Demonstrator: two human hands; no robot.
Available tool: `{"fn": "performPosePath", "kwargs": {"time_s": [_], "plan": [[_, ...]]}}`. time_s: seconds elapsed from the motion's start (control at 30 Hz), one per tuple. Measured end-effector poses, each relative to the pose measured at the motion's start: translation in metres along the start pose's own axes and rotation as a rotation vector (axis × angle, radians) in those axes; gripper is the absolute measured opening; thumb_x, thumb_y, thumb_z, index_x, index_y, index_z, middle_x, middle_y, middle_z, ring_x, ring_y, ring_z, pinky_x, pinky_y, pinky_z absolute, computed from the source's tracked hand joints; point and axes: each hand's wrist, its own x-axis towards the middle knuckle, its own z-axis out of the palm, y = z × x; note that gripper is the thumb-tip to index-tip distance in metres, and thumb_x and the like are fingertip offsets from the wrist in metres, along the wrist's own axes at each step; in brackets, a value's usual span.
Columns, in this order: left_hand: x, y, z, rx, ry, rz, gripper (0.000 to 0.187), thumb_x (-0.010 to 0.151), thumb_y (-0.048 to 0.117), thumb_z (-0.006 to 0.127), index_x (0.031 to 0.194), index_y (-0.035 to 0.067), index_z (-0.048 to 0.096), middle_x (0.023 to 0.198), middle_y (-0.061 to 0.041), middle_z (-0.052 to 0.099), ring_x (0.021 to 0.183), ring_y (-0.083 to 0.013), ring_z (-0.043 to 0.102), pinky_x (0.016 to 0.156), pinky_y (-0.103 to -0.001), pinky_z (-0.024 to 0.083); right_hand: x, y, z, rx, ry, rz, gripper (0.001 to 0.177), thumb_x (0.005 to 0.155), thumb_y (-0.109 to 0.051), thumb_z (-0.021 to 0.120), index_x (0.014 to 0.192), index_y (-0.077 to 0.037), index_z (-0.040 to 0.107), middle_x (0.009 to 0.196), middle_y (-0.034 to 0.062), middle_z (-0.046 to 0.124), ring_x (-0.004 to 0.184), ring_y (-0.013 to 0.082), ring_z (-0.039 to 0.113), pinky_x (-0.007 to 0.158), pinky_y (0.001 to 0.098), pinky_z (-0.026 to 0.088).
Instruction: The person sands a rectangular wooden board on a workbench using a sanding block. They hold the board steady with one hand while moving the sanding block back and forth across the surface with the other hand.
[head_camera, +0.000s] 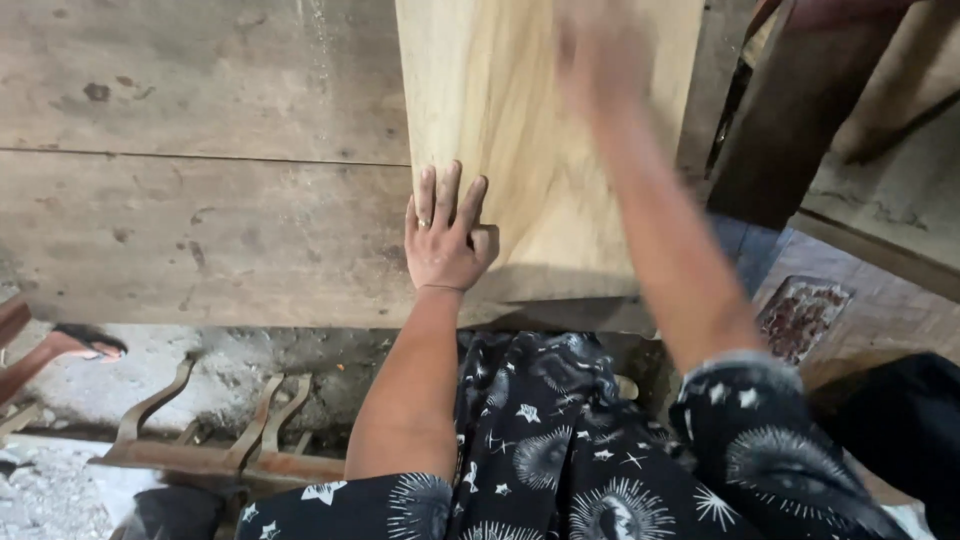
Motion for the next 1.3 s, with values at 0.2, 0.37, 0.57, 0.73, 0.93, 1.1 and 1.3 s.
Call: {"fn": "performPosePath", "kwargs": {"time_s": [0.2,0.37,0.57,0.73,0.93,1.1,1.3], "plan": [[0.006,0.000,0.002,-0.005,-0.013,-0.013,0.070,0.077,0.023,0.058,0.146,0.032,0.056,0.159,-0.002,0.045,0.153,-0.0296,0.034,0.113,-0.053,0.048,-0.158,-0.028,-0.058,0.127,-0.090,-0.169,0.039,0.112,-0.018,0.045,0.147,-0.006,0.057,0.152,0.0065,0.056,0.144,0.0274,0.047,0.122,0.0480,0.033],[0.002,-0.002,0.000,0.010,-0.105,-0.027,0.070,0.080,0.021,0.058,0.149,0.032,0.054,0.163,0.000,0.039,0.154,-0.0296,0.031,0.114,-0.054,0.046,-0.058,-0.014,-0.045,0.076,-0.086,-0.250,0.055,0.097,0.012,0.068,0.148,0.012,0.048,0.152,0.0283,0.052,0.144,0.0413,0.042,0.125,0.0523,0.020],[0.002,-0.004,0.004,0.004,-0.044,0.000,0.069,0.089,0.029,0.053,0.157,0.035,0.042,0.164,-0.001,0.038,0.155,-0.0300,0.032,0.117,-0.053,0.045,0.027,0.019,-0.004,0.138,0.042,-0.169,0.027,0.090,0.000,0.062,0.116,-0.009,0.061,0.117,0.0148,0.063,0.102,0.0400,0.055,0.072,0.0538,0.049],[0.001,-0.003,0.005,0.007,-0.064,-0.005,0.070,0.085,0.024,0.054,0.154,0.034,0.046,0.164,0.000,0.038,0.155,-0.0305,0.031,0.114,-0.054,0.046,-0.041,0.002,-0.034,0.147,0.012,-0.245,0.026,0.094,-0.004,0.051,0.120,-0.005,0.052,0.122,0.0161,0.059,0.114,0.0415,0.045,0.074,0.0522,0.053],[0.003,-0.002,0.004,0.034,0.047,-0.001,0.067,0.080,0.025,0.055,0.146,0.035,0.056,0.156,0.000,0.048,0.147,-0.0306,0.042,0.109,-0.050,0.047,-0.081,0.014,-0.021,0.124,0.078,-0.334,0.037,0.108,-0.020,0.052,0.140,-0.004,0.064,0.142,0.0148,0.063,0.136,0.0356,0.053,0.121,0.0486,0.029],[0.005,-0.002,0.001,0.003,-0.086,-0.017,0.072,0.083,0.025,0.056,0.154,0.033,0.047,0.165,0.000,0.037,0.156,-0.0284,0.029,0.113,-0.053,0.046,0.050,0.029,0.020,0.091,0.140,-0.196,0.031,0.109,-0.013,0.062,0.138,-0.004,0.055,0.137,0.0199,0.058,0.122,0.0441,0.053,0.074,0.0553,0.059],[0.003,-0.001,0.002,-0.011,-0.062,-0.007,0.071,0.083,0.024,0.055,0.154,0.033,0.048,0.164,0.000,0.038,0.155,-0.0290,0.031,0.114,-0.054,0.047,0.008,0.014,-0.006,-0.029,0.057,-0.123,0.055,0.082,0.012,0.060,0.134,-0.006,0.062,0.128,0.0183,0.063,0.108,0.0405,0.058,0.078,0.0523,0.053]]}}
